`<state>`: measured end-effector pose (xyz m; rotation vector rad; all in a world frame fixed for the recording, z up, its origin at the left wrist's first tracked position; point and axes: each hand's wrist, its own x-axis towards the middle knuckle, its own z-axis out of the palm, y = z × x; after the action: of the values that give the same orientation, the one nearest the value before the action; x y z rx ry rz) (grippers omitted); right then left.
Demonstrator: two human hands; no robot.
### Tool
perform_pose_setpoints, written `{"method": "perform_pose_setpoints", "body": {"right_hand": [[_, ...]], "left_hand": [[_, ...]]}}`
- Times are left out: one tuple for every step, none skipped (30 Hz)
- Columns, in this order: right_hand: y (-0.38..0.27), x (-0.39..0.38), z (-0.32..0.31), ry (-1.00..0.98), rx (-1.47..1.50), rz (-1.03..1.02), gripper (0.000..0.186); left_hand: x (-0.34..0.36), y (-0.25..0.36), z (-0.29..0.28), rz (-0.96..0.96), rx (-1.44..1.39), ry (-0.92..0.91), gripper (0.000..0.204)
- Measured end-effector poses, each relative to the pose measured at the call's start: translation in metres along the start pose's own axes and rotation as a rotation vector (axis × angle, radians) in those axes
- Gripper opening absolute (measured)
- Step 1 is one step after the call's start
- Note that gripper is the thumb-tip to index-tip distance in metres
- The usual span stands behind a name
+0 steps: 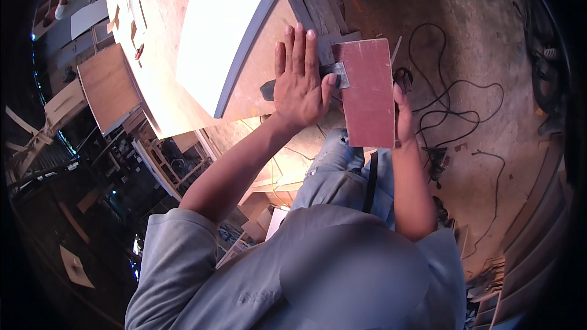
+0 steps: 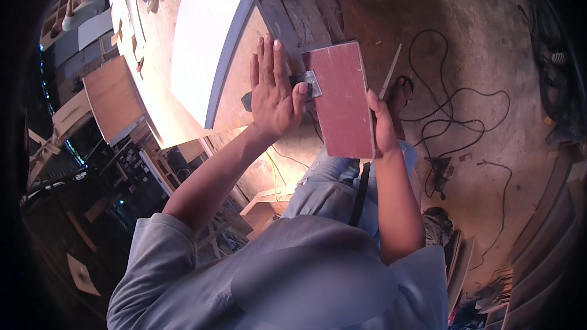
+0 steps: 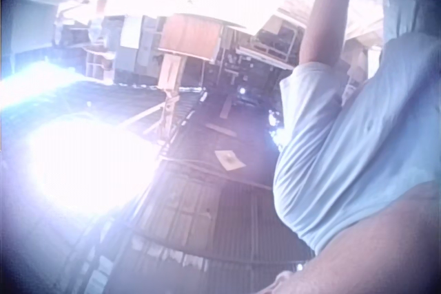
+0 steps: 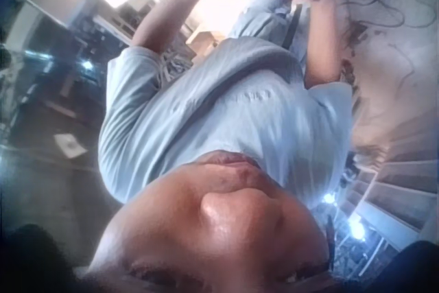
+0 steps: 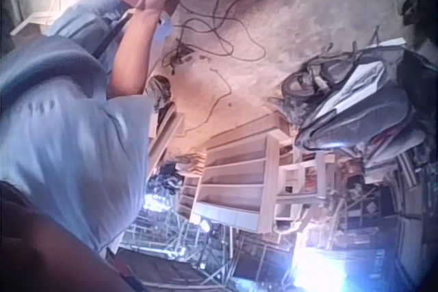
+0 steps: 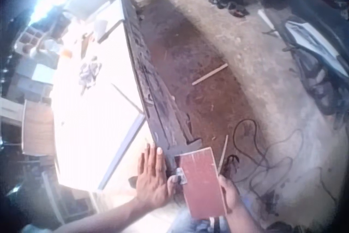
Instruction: The person trims the excess white laminate from the edge of a wood panel using a utility knife and then smooths the trimmed edge with a sanding block.
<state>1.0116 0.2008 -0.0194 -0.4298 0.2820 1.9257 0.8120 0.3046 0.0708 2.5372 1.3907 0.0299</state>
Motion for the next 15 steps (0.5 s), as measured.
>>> {"method": "perform_pose_setpoints", "body": {"right_hand": [[0.000,-0.001,0.000,-0.012,-0.001,-0.001,0.064],[-0.001,0.006,-0.004,-0.100,0.078,0.036,0.064],[-0.007,0.022,-0.010,-0.192,0.158,0.064,0.063],[-0.010,0.030,-0.014,-0.284,0.238,0.092,0.063],[-0.010,0.023,-0.007,-0.178,0.169,0.059,0.063],[-0.003,0.006,0.005,-0.072,0.103,0.027,0.062],[0.001,-0.002,0.012,0.033,0.036,-0.006,0.062],[-0.001,0.006,0.010,0.029,0.002,-0.017,0.062],[-0.006,0.018,0.005,0.032,-0.034,-0.025,0.061],[-0.009,0.024,0.002,0.034,-0.071,-0.032,0.061],[-0.009,0.025,0.003,0.041,-0.064,-0.042,0.061],[-0.008,0.026,0.005,0.048,-0.057,-0.053,0.061],[-0.007,0.026,0.007,0.055,-0.049,-0.065,0.061],[-0.006,0.022,0.012,0.027,-0.025,-0.055,0.062],[-0.007,0.015,0.019,-0.002,0.000,-0.046,0.062]], "left_hand": [[0.001,-0.001,-0.001,0.002,-0.004,0.008,0.086],[-0.001,0.000,-0.001,0.004,-0.013,0.013,0.086],[-0.001,0.000,0.000,0.009,-0.018,0.015,0.086],[-0.002,0.000,0.001,0.014,-0.022,0.016,0.086],[-0.002,-0.002,0.003,0.010,-0.020,0.026,0.086],[-0.002,-0.002,0.002,0.003,-0.015,0.017,0.086],[-0.003,-0.002,0.001,-0.004,-0.009,0.007,0.086],[-0.003,-0.001,0.001,-0.001,-0.009,-0.007,0.086],[-0.003,0.000,0.000,0.003,-0.016,-0.006,0.086],[-0.002,0.000,-0.001,0.007,-0.022,-0.005,0.086],[0.000,0.000,-0.002,0.010,-0.022,0.002,0.086],[0.001,0.000,-0.001,0.010,-0.020,0.003,0.086],[0.001,0.000,0.000,0.011,-0.018,0.004,0.086],[-0.001,0.001,-0.001,0.008,-0.018,0.000,0.086],[-0.001,0.000,-0.001,0.002,0.004,-0.005,0.084]]}}
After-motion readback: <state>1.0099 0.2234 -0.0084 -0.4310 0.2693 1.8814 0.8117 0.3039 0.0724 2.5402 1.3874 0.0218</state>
